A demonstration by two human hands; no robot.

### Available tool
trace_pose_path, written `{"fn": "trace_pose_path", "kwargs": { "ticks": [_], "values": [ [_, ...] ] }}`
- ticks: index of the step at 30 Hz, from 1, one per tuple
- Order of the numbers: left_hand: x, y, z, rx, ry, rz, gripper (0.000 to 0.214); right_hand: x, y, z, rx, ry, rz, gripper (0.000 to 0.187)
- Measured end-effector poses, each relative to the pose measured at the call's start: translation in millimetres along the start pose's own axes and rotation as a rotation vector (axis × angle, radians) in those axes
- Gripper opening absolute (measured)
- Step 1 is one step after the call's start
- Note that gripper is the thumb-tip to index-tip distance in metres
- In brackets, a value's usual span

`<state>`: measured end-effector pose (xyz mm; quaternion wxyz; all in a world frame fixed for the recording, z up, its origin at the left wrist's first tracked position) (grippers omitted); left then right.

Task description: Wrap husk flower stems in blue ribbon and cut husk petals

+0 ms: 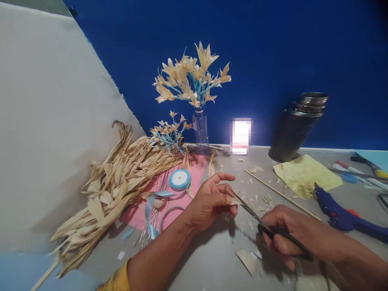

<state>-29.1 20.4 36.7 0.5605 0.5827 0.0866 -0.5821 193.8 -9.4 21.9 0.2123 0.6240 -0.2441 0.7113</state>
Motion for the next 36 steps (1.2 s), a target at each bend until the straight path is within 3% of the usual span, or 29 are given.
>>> {"fn": "trace_pose_path", "kwargs": {
  "ticks": [6,18,36],
  "values": [
    [-1,-1.7,0,0.046,-0.007,-0.003,0.048,-6,-1,1,0.011,0.009,-0.015,0.052],
    [-5,-1.3,2,0.022,-0.031,-0.041,0.050,0,-1,-2,0.003,0.070,0.062,0.023],
    [-11,-13.2,1,0.022,-0.036,-0.100,0.056,5,1,-1,-0.073,0.133,0.073,0.024]
  ]
}}
Point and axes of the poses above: each hand's wrist, its own z-axis away from the middle knuckle, its own y-axis out of the palm, x = y × z, the point moved 1 cm from there along -z, towards the middle knuckle, and after that the axes turned 14 degrees about -y, right-handed, at the moved point
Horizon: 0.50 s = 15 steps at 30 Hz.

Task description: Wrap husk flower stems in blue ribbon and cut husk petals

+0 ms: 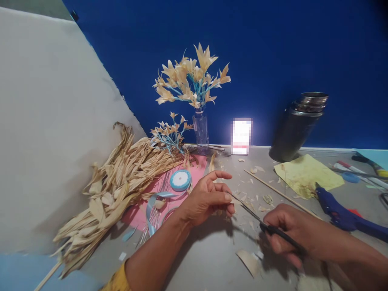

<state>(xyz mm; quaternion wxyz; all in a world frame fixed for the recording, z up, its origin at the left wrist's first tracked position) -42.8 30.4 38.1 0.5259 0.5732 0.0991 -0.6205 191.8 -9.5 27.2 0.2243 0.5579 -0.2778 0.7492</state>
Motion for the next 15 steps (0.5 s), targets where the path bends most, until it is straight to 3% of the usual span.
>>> {"fn": "trace_pose_path", "kwargs": {
  "ticks": [4,10,15],
  "values": [
    [4,3.8,-3,-0.102,0.074,0.028,0.054,-6,-3,-6,-0.154,-0.004,0.008,0.032],
    [18,18.1,-8,-0.275,0.173,0.060,0.045,-1,5,-20,-0.609,-0.196,-0.120,0.032],
    [31,31.1,-9,-0.350,0.188,0.040,0.036,9,20,-25,-0.733,-0.269,-0.239,0.036]
  ]
}}
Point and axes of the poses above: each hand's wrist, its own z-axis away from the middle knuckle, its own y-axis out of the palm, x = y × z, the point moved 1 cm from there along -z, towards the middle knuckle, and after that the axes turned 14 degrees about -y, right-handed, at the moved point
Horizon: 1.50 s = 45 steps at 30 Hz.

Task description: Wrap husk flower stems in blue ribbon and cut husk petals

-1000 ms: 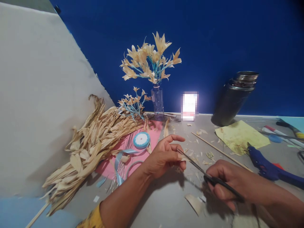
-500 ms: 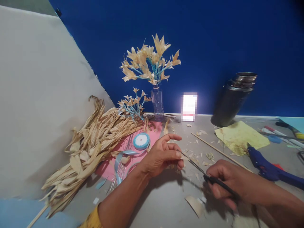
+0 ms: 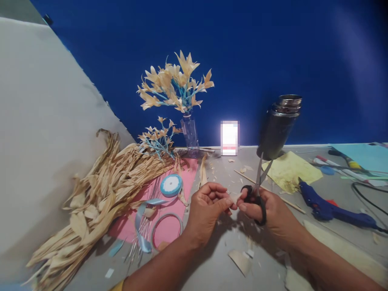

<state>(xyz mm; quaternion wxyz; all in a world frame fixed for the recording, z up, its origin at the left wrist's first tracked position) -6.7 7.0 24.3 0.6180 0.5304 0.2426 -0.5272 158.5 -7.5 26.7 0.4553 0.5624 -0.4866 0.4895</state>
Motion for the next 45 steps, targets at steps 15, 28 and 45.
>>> {"fn": "trace_pose_path", "kwargs": {
  "ticks": [15,28,45],
  "values": [
    [5,6.5,6,0.051,-0.059,-0.167,0.025,10,-3,4,-0.086,-0.027,0.187,0.032],
    [1,-2.8,2,0.223,-0.176,-0.123,0.040,10,-19,0,0.096,0.043,0.167,0.031],
    [22,9.3,5,0.082,-0.262,0.267,0.031,-6,9,10,-0.139,-0.135,0.286,0.031]
  ]
}}
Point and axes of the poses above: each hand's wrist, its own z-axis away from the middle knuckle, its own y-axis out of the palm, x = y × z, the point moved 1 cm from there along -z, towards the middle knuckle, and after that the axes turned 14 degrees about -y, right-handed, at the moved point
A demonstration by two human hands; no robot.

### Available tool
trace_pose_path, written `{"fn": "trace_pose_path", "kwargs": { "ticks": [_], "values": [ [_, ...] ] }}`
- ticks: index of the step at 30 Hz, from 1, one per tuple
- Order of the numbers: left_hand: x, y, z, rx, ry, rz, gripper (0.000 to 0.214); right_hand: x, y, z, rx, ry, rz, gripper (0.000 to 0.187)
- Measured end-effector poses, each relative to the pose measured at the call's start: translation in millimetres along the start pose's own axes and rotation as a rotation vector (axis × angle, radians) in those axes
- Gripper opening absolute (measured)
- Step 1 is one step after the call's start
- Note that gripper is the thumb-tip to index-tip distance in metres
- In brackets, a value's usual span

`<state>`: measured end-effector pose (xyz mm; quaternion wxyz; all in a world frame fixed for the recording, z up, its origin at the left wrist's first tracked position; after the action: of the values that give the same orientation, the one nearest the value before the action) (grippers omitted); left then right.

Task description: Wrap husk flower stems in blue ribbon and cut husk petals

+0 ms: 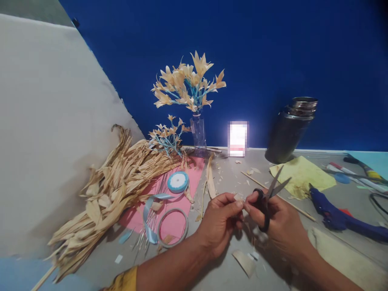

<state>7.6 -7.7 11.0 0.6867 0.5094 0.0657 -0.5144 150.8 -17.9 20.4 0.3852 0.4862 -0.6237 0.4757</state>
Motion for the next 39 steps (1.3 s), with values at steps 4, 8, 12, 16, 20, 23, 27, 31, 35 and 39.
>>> {"fn": "trace_pose_path", "kwargs": {
  "ticks": [4,8,12,16,20,23,27,31,35,39],
  "values": [
    [-9,-2.8,1,-0.091,0.120,-0.167,0.022,0,-5,-7,0.304,0.044,0.011,0.035],
    [-21,-4.3,3,-0.124,0.167,-0.279,0.016,-4,-14,-10,0.584,0.096,0.003,0.047],
    [-28,-5.1,4,-0.153,0.203,-0.306,0.014,-7,-14,-7,0.757,0.119,-0.048,0.054],
    [-29,-3.8,5,-0.157,0.209,-0.295,0.014,-6,-11,-5,0.751,0.162,-0.017,0.054],
    [-30,-2.2,7,-0.150,0.220,-0.289,0.014,-5,-9,-5,0.737,0.247,-0.006,0.049],
    [-30,-2.3,7,-0.140,0.232,-0.292,0.014,-8,-10,-4,0.706,0.323,-0.015,0.050],
    [-30,-3.3,6,-0.120,0.235,-0.289,0.013,-12,-12,-4,0.708,0.296,-0.036,0.055],
    [-29,-4.0,5,-0.123,0.232,-0.270,0.016,-12,-13,-6,0.725,0.182,-0.028,0.059],
    [-29,-4.3,5,-0.126,0.204,-0.291,0.017,-10,-12,-6,0.781,0.167,-0.028,0.055],
    [-30,-5.5,6,-0.119,0.171,-0.314,0.016,-9,-11,-5,0.785,0.244,-0.019,0.051]
  ]
}}
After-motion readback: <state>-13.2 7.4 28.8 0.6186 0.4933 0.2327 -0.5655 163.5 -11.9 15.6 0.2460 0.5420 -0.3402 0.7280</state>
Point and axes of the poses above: each hand's wrist, its own z-axis away from the middle knuckle, its own y-axis out of the palm, x = y × z, the point moved 1 cm from there along -z, towards the middle knuckle, and after that the axes turned 14 degrees about -y, right-handed, at the moved point
